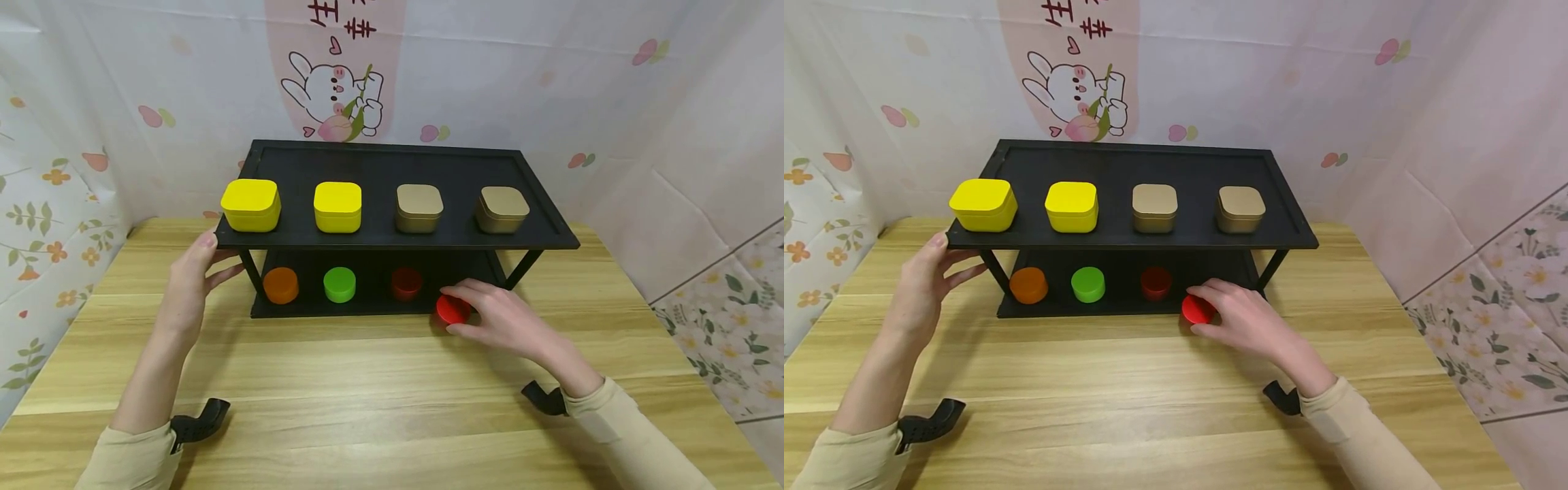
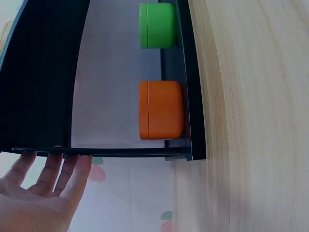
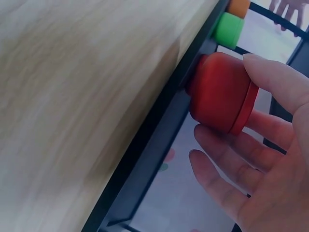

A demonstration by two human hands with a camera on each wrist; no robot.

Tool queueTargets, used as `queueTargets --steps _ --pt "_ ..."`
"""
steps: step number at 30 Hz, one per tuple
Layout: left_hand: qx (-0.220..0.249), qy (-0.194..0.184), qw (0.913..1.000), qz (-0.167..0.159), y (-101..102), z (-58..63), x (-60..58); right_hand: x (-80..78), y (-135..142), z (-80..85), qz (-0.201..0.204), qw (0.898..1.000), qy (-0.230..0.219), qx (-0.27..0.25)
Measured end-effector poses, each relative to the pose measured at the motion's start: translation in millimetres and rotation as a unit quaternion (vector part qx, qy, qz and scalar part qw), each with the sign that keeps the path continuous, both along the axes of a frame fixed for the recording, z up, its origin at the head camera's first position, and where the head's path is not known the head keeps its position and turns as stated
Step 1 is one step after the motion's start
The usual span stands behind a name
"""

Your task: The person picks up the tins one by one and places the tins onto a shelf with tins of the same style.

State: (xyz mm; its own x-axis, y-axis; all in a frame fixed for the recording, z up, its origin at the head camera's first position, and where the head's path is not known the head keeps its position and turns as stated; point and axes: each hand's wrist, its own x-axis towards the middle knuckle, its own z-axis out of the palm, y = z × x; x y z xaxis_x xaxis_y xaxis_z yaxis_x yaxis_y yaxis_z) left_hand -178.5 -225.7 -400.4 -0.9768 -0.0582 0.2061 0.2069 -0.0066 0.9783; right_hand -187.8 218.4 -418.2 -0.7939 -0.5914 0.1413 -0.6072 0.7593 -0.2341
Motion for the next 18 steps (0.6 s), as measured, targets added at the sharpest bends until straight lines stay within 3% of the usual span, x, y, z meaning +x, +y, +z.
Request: queueTargets --steps 18 --pt "0.009 -0.003 1.0 0.004 1 0.2 -0.8 -15.5 19 -7.9 -0.046 0.999 -0.005 0.01"
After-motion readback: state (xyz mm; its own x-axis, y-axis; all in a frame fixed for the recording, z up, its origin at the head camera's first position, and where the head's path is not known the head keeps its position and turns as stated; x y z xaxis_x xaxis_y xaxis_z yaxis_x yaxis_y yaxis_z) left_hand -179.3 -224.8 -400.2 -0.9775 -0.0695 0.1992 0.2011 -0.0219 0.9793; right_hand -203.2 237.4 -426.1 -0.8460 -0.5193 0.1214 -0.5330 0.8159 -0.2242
